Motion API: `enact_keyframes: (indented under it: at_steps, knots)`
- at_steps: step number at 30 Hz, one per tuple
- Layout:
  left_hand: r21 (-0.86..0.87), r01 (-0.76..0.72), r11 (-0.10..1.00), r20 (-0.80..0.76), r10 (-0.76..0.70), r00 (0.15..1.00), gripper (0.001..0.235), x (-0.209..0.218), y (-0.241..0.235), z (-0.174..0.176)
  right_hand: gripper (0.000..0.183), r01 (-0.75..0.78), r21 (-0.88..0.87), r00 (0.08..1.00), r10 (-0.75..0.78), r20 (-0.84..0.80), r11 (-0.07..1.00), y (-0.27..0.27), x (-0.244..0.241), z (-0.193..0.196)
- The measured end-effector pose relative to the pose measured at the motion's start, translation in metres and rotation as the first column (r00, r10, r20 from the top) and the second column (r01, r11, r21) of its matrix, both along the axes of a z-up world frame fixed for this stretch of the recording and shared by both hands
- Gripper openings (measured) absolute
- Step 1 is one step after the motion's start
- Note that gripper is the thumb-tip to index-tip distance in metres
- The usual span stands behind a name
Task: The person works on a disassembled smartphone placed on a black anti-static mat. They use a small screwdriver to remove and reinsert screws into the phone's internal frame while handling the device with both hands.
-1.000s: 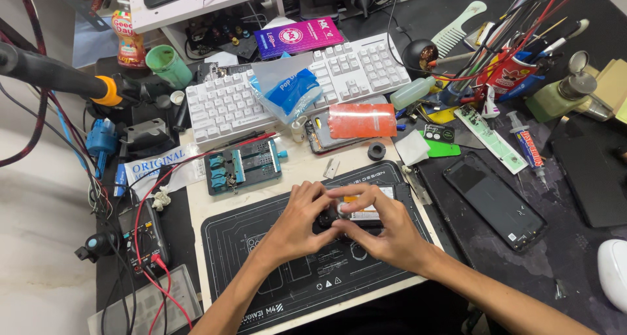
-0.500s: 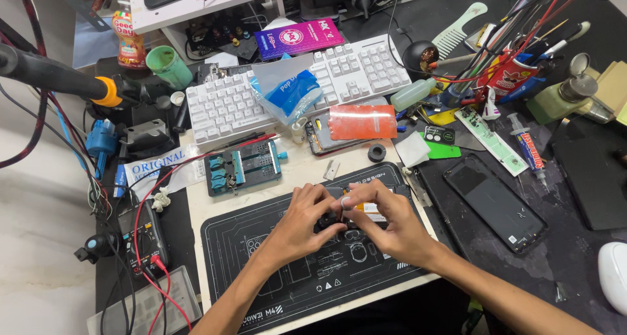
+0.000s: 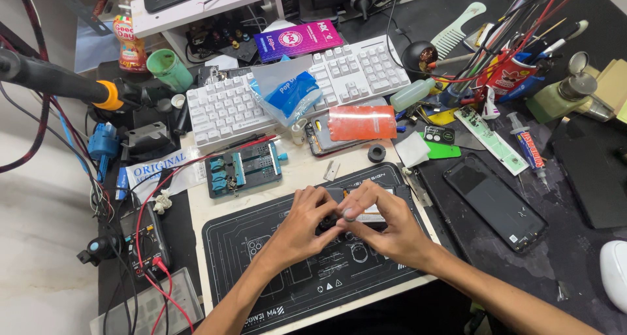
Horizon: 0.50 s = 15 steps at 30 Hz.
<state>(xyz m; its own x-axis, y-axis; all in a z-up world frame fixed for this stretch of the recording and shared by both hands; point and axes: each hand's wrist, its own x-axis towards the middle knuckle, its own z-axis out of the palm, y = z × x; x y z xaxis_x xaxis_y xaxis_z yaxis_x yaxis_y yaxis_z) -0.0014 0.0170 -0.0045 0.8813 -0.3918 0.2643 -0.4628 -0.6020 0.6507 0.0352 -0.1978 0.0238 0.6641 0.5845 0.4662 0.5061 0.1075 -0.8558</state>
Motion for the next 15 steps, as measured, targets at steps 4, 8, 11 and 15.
enact_keyframes:
  at_steps: [4,8,11,15]
  knots:
    - [-0.019,0.004,1.0,-0.002,-0.004,1.0,0.053,0.0,-0.0005,-0.001,0.027,0.005,-0.08,0.999,-0.002,0.034,0.997,-0.0043,-0.0015,0.0068]
    - [-0.002,-0.011,1.0,-0.022,0.011,1.0,0.055,-0.0004,-0.001,-0.0009,0.026,-0.004,-0.052,1.0,0.003,-0.022,0.999,-0.0012,-0.0009,0.0061]
    - [-0.005,-0.016,1.0,-0.005,0.016,1.0,0.055,-0.0009,-0.0012,0.0,0.028,0.009,-0.07,0.998,-0.004,0.065,0.997,-0.0047,-0.0005,0.0071]
    - [0.003,-0.008,1.0,0.011,0.008,1.0,0.042,-0.0008,-0.0012,0.0029,0.027,-0.001,-0.065,1.0,0.003,0.02,0.998,-0.0042,0.0004,0.0054]
